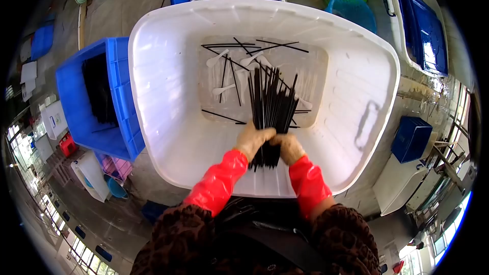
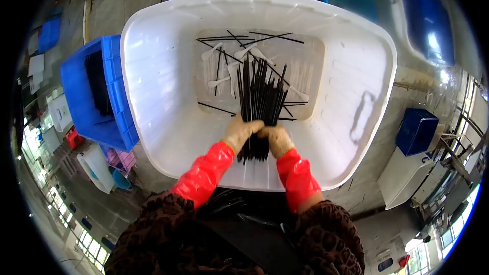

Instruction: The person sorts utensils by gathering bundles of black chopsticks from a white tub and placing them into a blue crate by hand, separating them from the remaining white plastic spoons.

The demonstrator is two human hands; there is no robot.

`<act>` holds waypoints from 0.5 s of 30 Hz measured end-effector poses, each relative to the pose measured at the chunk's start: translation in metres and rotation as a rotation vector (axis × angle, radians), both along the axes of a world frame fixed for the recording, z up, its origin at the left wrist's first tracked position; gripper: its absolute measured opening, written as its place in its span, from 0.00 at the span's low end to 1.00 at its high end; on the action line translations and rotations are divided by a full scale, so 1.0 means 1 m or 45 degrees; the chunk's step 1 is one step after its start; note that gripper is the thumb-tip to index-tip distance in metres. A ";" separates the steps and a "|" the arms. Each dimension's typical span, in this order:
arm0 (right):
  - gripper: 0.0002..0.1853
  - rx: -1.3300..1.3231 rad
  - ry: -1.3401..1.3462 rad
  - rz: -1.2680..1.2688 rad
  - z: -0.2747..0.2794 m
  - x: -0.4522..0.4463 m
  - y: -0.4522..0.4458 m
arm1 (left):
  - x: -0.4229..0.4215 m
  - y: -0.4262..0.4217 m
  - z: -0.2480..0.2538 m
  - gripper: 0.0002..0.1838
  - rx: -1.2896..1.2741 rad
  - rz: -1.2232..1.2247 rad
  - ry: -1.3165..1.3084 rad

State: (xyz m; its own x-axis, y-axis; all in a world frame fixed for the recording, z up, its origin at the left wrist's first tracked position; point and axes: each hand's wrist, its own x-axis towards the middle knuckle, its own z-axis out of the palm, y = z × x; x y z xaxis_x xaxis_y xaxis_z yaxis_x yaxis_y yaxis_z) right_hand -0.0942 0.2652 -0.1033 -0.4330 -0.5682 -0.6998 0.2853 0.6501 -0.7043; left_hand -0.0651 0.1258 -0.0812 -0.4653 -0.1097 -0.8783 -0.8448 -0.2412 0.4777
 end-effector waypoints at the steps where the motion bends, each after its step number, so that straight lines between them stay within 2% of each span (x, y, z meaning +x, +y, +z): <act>1: 0.10 -0.082 0.134 0.037 -0.009 -0.011 -0.004 | -0.010 -0.005 -0.006 0.13 0.053 0.152 -0.071; 2: 0.11 -0.185 0.418 0.126 -0.019 -0.026 -0.013 | -0.020 -0.013 -0.020 0.13 0.171 0.246 0.085; 4: 0.11 -0.322 0.617 0.088 -0.015 -0.057 -0.034 | -0.039 -0.032 -0.034 0.14 -0.068 0.065 0.295; 5: 0.11 -0.361 0.725 0.091 -0.014 -0.066 -0.041 | -0.053 -0.041 -0.020 0.14 0.002 0.087 0.293; 6: 0.11 -0.365 0.935 0.151 -0.008 -0.073 -0.049 | -0.061 -0.049 -0.005 0.14 -0.139 0.003 0.357; 7: 0.12 -0.288 0.962 0.117 -0.002 -0.075 -0.057 | -0.063 -0.052 -0.009 0.15 -0.259 -0.033 0.317; 9: 0.12 -0.118 0.206 -0.468 0.030 -0.058 -0.067 | -0.043 -0.048 0.011 0.17 -0.157 0.148 0.395; 11: 0.12 -0.478 1.145 0.224 0.027 -0.040 -0.048 | -0.019 -0.042 0.043 0.18 -0.110 0.296 0.582; 12: 0.12 -0.394 1.011 0.270 0.012 -0.055 -0.050 | -0.035 -0.051 0.037 0.19 -0.140 0.140 0.376; 13: 0.10 0.108 0.094 -0.227 0.037 -0.060 -0.085 | -0.031 -0.054 0.030 0.22 -0.172 0.176 0.305; 14: 0.10 0.010 -0.148 -0.549 0.012 -0.030 -0.076 | -0.009 -0.056 0.037 0.23 -0.330 0.118 0.296; 15: 0.10 -0.058 -0.045 -0.419 0.043 0.003 -0.073 | 0.030 -0.050 0.031 0.23 -0.211 0.155 0.199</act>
